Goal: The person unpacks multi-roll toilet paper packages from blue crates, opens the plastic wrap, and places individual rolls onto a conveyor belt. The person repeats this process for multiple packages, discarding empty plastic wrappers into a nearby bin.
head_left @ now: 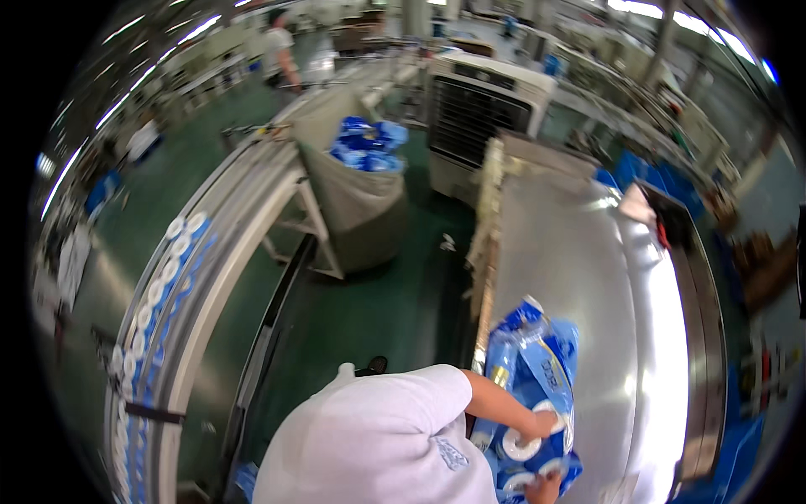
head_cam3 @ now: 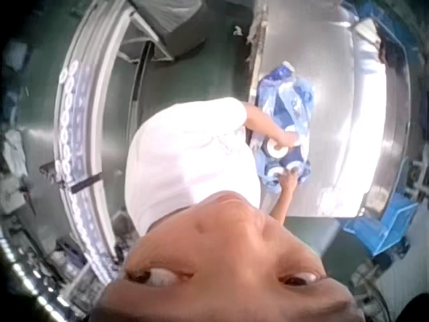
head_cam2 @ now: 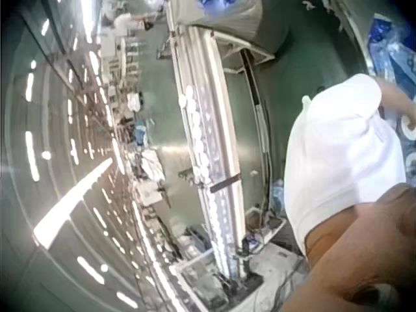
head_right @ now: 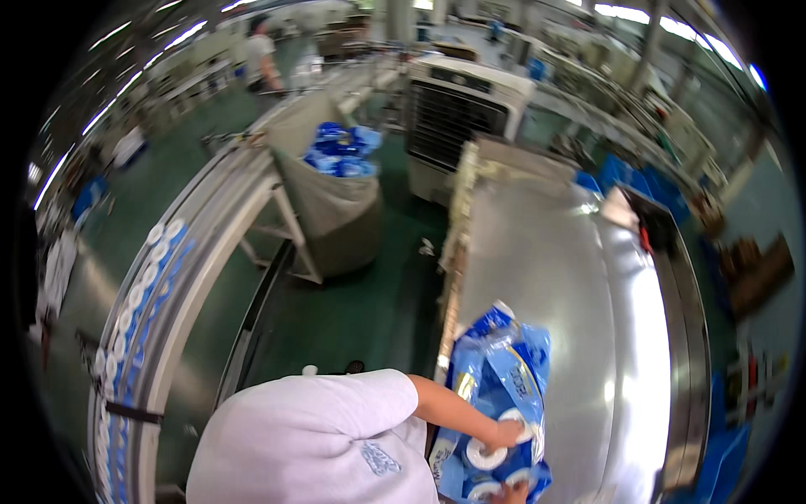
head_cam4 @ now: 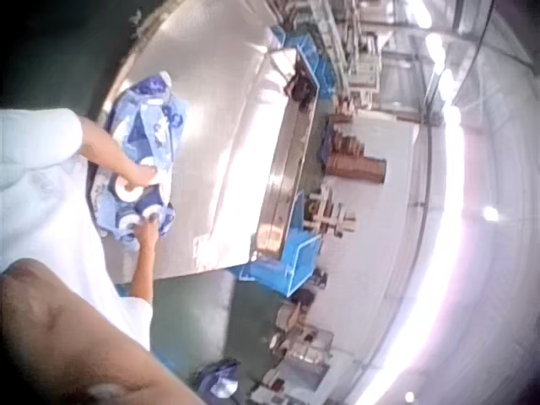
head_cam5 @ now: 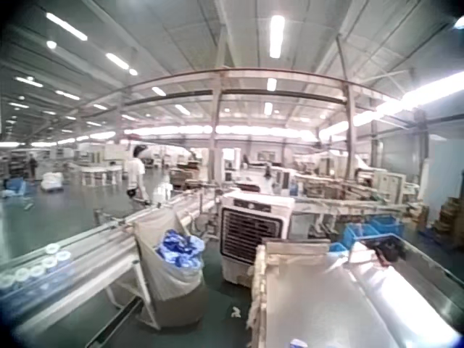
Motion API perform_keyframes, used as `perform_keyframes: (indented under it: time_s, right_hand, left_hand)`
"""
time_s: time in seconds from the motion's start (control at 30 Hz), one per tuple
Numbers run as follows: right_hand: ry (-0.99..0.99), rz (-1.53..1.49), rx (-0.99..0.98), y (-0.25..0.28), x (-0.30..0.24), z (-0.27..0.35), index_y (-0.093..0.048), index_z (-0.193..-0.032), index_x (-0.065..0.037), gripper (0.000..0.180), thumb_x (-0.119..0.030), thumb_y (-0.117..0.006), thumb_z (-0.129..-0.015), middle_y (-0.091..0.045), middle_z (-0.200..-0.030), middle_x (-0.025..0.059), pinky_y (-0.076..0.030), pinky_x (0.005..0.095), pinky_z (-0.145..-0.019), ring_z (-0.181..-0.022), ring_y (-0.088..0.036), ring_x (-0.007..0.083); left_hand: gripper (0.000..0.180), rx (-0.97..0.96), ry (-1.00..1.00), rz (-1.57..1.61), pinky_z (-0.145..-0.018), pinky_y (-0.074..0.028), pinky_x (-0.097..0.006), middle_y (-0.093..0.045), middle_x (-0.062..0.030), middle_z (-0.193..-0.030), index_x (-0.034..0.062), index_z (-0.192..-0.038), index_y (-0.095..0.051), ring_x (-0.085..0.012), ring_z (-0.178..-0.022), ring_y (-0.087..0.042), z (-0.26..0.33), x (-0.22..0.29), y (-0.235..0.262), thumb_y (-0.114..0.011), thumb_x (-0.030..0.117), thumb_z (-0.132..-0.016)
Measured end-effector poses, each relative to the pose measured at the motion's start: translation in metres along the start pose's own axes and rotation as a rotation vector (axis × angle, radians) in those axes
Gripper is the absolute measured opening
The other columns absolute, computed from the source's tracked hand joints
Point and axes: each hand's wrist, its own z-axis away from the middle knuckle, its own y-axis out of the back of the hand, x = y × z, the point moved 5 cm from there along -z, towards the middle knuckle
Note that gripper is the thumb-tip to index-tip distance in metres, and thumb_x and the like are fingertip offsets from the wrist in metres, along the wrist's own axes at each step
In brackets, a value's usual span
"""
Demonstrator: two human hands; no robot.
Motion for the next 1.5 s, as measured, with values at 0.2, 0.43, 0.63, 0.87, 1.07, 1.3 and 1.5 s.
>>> perform_keyframes:
  time_s: [0.2,0.43,0.63,0.87,1.07,1.3,1.5]
  right_hand:
    - [-0.486,-0.848,0.226,0.035,0.016,0.003,-0.062,-0.101,-0.004,0.035,-0.026,-0.069,-0.075,-0.056,-0.096,0.0149,-0.043,0.0382,-0.069,-0.085,-0.051,0.0272]
    - [-0.594,-1.110,0.473,0.026,-0.002,-0.001,-0.059,-0.106,0.002,0.034,-0.007,-0.065,-0.075,-0.060,-0.093,0.0123,-0.045,0.0341,-0.069,-0.080,-0.055,0.0212]
    - [-0.408,-1.561,0.380,0.068,-0.164,-0.136,-0.060,-0.108,-0.001,0.036,-0.014,-0.066,-0.075,-0.058,-0.102,0.0129,-0.046,0.0365,-0.076,-0.089,-0.055,0.0243]
    - [0.010,-2.187,-0.097,0.125,-0.427,-0.288,-0.061,-0.110,-0.004,0.038,-0.021,-0.067,-0.076,-0.056,-0.112,0.0137,-0.046,0.0394,-0.084,-0.099,-0.055,0.0279]
    - [0.660,-1.664,-0.483,0.195,-0.759,-0.333,-0.059,-0.109,0.003,0.033,-0.007,-0.054,-0.078,-0.061,-0.103,0.0049,-0.043,0.0288,-0.086,-0.096,-0.057,0.0160]
    - [1.193,-1.195,-0.376,0.243,-1.167,-0.282,-0.065,-0.097,0.000,0.037,-0.019,-0.076,-0.068,-0.053,-0.094,0.0061,-0.042,0.0271,-0.076,-0.084,-0.050,0.0150]
    - [1.413,-0.629,0.016,0.243,-1.373,-0.172,-0.068,-0.100,-0.011,0.050,-0.042,-0.074,-0.061,-0.055,-0.104,0.0191,-0.048,0.0386,-0.080,-0.093,-0.058,0.0322]
  left_hand:
    - [0.038,0.839,0.225,0.629,-0.081,-0.044,-0.040,-0.053,-0.0149,-0.102,0.0109,-0.091,-0.066,-0.0320,-0.099,-0.052,0.168,-0.048,0.091,-0.077,0.031,-0.061]
    - [0.043,1.219,0.422,1.124,-0.093,-0.042,-0.034,-0.048,-0.0068,-0.112,0.0058,-0.115,-0.057,-0.0188,-0.108,-0.048,0.429,-0.106,0.078,-0.071,0.018,-0.076]
    - [0.046,1.619,1.189,0.554,-0.080,-0.044,-0.030,-0.051,-0.0080,-0.097,0.0048,-0.102,-0.063,-0.0198,-0.090,-0.054,0.653,-0.070,0.013,-0.074,0.038,-0.072]
    - [0.044,1.959,1.748,-0.037,-0.082,-0.044,-0.032,-0.053,-0.0089,-0.100,0.0027,-0.100,-0.063,-0.0230,-0.092,-0.054,0.895,0.052,-0.032,-0.076,0.032,-0.070]
    - [0.043,1.812,2.293,-0.692,-0.079,-0.045,-0.035,-0.054,-0.0114,-0.099,0.0030,-0.098,-0.064,-0.0270,-0.091,-0.055,1.091,0.177,-0.076,-0.075,0.033,-0.069]
    - [0.046,1.143,3.273,-0.695,-0.075,-0.045,-0.044,-0.057,-0.0159,-0.091,0.0153,-0.097,-0.069,-0.0337,-0.087,-0.056,1.210,0.313,-0.176,-0.067,0.050,-0.066]
    - [0.050,0.968,3.560,-0.247,-0.077,-0.043,-0.050,-0.058,-0.0197,-0.100,0.0178,-0.099,-0.068,-0.0373,-0.093,-0.056,1.250,0.347,-0.210,-0.064,0.052,-0.064]
